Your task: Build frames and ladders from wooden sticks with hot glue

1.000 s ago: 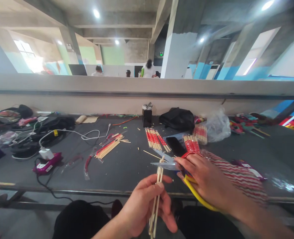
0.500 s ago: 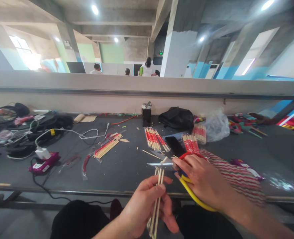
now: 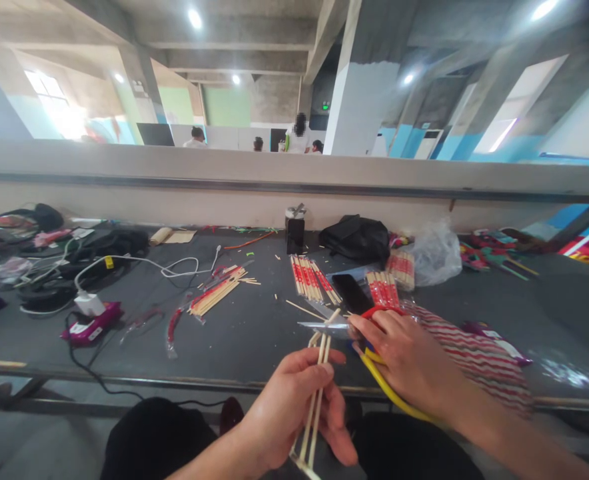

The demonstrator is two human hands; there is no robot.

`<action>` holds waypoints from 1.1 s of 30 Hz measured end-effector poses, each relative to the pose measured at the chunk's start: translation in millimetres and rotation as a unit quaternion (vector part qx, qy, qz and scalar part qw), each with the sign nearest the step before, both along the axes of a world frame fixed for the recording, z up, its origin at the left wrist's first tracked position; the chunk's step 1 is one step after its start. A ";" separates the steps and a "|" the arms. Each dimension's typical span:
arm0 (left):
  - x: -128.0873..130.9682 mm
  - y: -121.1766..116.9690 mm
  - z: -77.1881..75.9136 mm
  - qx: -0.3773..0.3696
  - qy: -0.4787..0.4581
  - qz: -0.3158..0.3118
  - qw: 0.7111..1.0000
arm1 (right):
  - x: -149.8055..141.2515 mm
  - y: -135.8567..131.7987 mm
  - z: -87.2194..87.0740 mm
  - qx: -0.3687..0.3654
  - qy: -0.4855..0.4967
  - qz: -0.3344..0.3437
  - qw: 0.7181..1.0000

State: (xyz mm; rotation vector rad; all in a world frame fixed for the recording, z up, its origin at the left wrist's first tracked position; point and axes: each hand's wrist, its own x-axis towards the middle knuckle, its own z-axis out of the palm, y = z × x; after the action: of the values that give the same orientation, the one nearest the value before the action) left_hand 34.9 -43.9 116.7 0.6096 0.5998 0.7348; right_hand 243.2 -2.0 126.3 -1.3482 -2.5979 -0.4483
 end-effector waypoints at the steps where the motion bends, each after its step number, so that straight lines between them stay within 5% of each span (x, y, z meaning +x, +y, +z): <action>1: -0.1 0.5 1.1 0.000 0.002 0.000 1.000 | -0.3 0.1 0.6 -0.002 -0.002 -0.003 1.000; 33: 3.5 1.8 4.2 0.000 0.020 0.001 1.000 | -3.2 -2.1 1.4 -0.022 0.016 -0.014 1.000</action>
State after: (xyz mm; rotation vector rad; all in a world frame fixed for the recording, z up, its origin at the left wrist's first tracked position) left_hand 38.4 -42.1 120.9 0.6249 0.6379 0.7258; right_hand 240.0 -4.1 127.7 -1.3962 -2.5795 -0.3739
